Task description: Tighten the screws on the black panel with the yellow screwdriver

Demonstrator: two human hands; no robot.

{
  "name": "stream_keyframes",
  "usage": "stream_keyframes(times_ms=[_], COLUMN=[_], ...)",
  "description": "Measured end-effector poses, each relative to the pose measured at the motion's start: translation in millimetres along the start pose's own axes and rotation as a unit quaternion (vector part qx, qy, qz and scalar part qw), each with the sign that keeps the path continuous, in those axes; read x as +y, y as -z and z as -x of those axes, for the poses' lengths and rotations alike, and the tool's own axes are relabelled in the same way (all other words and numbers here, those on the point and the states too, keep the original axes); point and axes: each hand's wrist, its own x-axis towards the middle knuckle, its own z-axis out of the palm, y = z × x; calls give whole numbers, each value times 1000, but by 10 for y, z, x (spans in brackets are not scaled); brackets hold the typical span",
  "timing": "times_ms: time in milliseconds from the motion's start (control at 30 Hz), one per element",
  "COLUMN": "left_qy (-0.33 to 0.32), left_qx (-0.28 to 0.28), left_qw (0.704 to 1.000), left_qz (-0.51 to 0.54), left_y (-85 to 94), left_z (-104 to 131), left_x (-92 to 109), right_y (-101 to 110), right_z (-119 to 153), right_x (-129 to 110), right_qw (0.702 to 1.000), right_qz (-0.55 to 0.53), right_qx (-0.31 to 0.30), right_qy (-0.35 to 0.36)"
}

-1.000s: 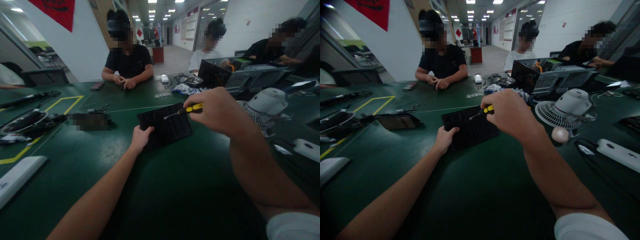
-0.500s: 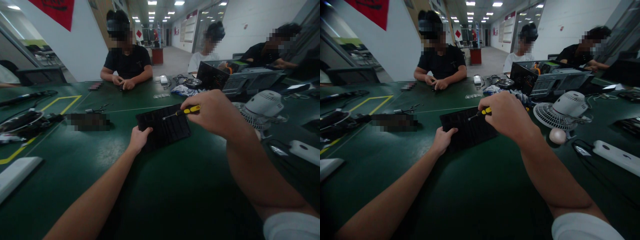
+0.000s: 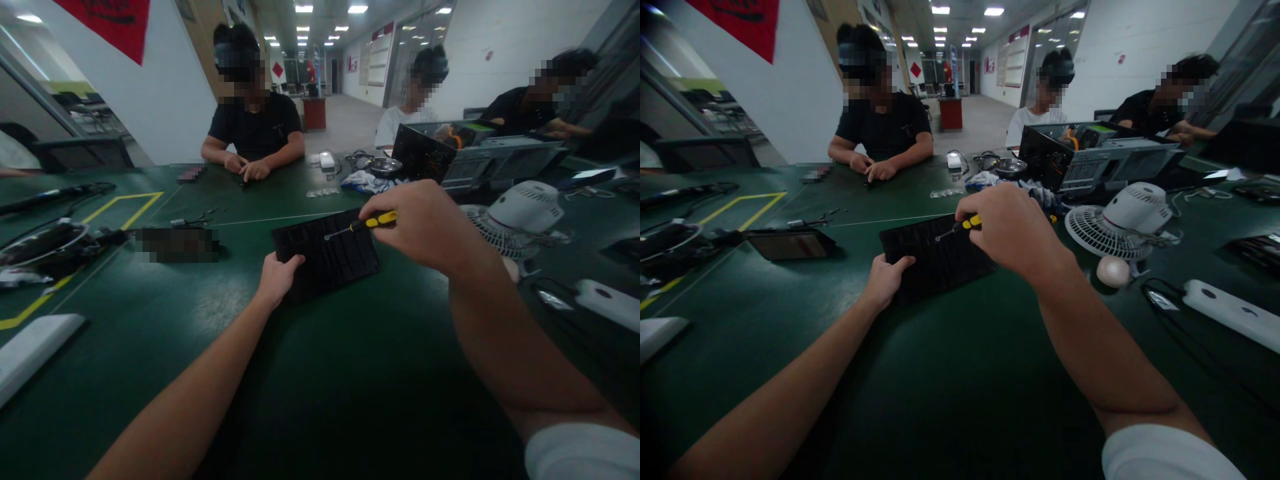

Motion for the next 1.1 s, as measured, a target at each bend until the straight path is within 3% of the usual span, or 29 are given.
stream_keyframes(times_ms=[433,867,1000,1100], left_qy=[-6,-7,-9,-4], left_qx=[-1,-6,-2,-1], left_qw=[1000,1000,1000,1000], left_qz=[-4,-3,-7,-3], left_y=[14,17,5,-2], left_z=[-16,-9,-15,-8], left_x=[-19,-9,-12,-3], right_y=[-5,-20,-34,-21], right_z=[-15,-1,-14,-24], right_x=[4,-40,-90,-89], right_qw=[1000,996,988,990], right_qz=[3,77,98,71], right_qx=[-9,-12,-68,-83], right_qy=[29,-51,-99,-84])
